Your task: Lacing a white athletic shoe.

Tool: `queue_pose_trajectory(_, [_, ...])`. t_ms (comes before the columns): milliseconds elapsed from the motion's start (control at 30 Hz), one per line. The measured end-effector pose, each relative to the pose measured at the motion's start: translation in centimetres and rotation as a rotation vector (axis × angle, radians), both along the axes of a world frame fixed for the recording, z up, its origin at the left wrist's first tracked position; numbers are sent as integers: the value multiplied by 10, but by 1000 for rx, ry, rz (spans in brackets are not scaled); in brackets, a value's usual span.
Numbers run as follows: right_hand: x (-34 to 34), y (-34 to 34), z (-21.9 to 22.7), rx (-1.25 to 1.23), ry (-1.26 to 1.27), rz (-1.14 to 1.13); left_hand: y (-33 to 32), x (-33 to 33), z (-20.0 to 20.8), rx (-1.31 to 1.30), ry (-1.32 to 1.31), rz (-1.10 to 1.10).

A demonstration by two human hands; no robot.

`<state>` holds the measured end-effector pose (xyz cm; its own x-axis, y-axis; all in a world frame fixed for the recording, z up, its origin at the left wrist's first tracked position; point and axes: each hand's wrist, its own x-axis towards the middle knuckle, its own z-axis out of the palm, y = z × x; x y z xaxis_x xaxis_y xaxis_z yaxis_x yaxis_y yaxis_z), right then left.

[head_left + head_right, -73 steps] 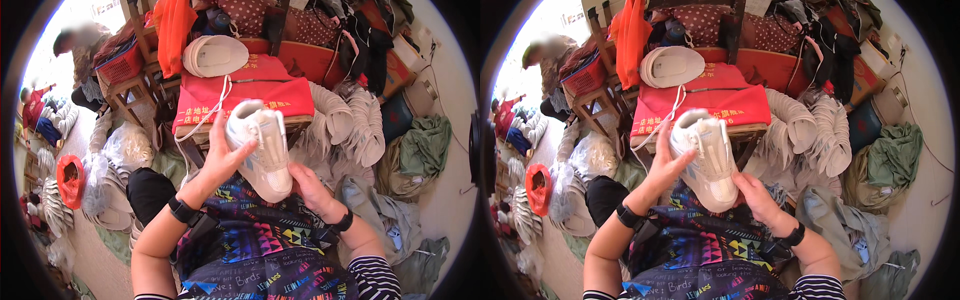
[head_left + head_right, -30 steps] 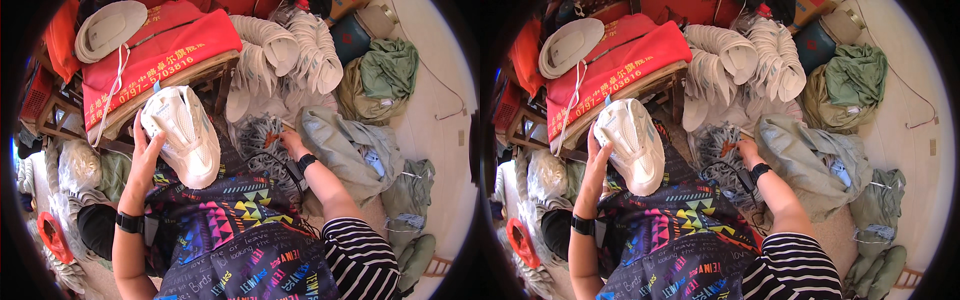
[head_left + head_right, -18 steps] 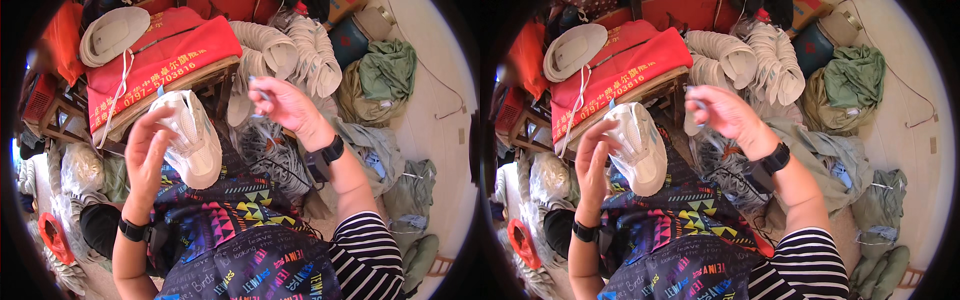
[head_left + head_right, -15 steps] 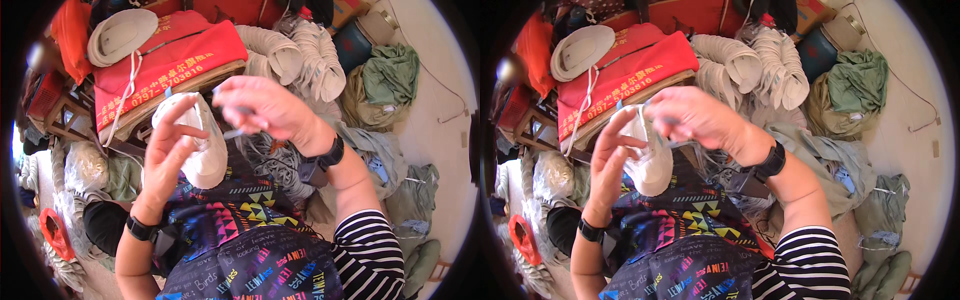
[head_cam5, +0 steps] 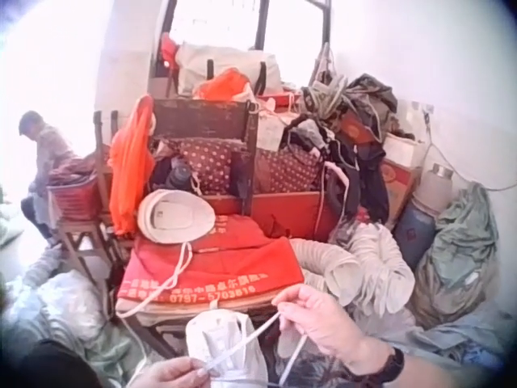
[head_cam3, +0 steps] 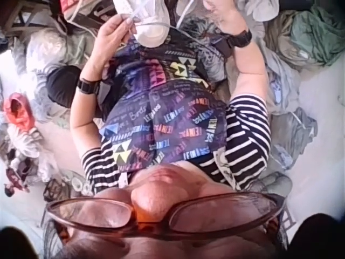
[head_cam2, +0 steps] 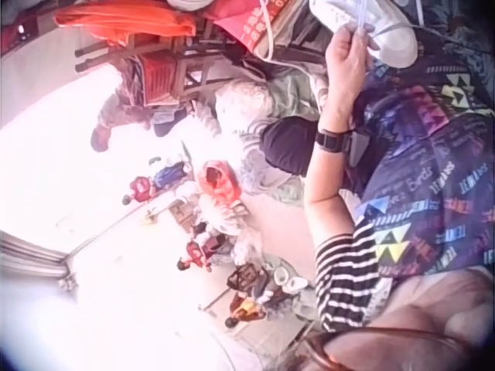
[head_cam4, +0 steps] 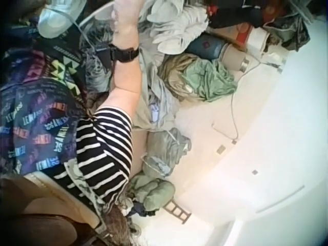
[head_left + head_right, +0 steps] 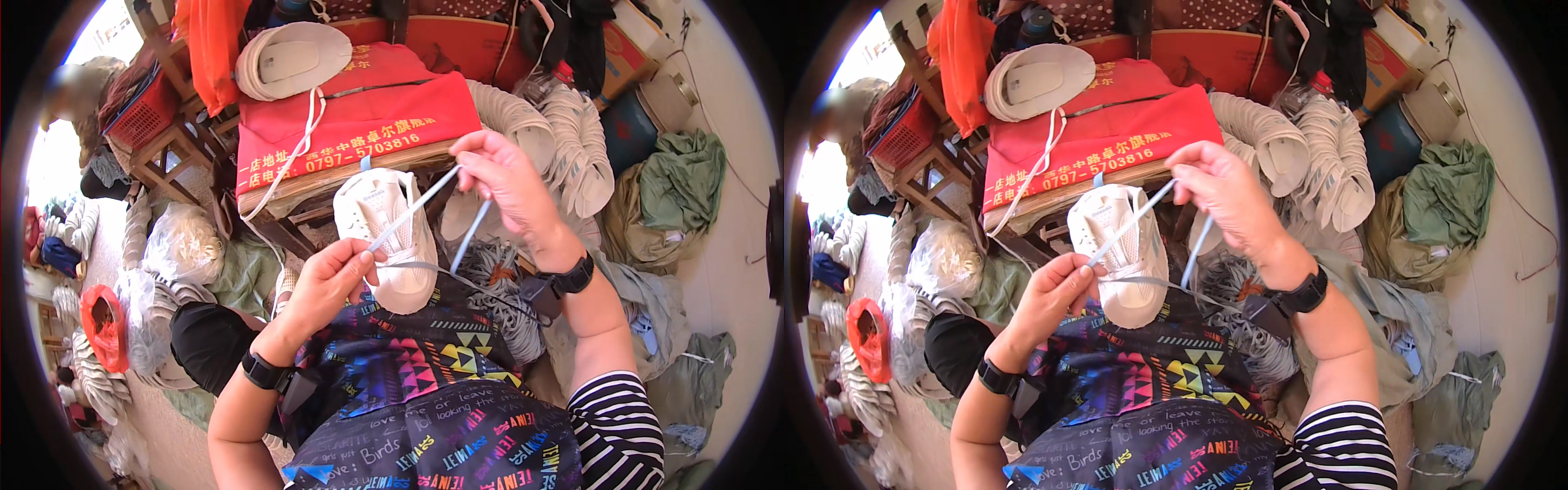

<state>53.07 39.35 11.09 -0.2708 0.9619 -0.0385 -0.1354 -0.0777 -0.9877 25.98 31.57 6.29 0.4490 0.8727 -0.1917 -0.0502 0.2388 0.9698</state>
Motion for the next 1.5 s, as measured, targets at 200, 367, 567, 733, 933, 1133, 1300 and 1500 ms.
queue_pose_trajectory(200, [46, 16, -19, 388, -601, -198, -5, -8, 3, -62, 7, -179])
queue_pose_trajectory(367, [74, 30, -18, -129, 71, 57, -5, -7, 0, -41, 81, -210])
queue_pose_trajectory(567, [84, 37, 17, -326, 1077, 66, -15, -7, -13, -121, 91, -264])
queue_pose_trajectory(733, [137, 66, 22, -99, 1014, -211, -20, -9, 8, -123, -33, -484])
queue_pose_trajectory(933, [147, 72, 24, 70, 683, -523, -28, 10, 16, -82, -112, -600])
queue_pose_trajectory(1133, [189, 68, 21, 278, 331, -824, -28, 18, 11, 73, 10, -212])
queue_pose_trajectory(1300, [84, 20, 2, 75, 93, -305, -19, 6, -9, 7, 30, 113])
queue_pose_trajectory(1500, [-5, -45, -31, -237, -170, 195, -20, 21, -24, -5, 21, 100])
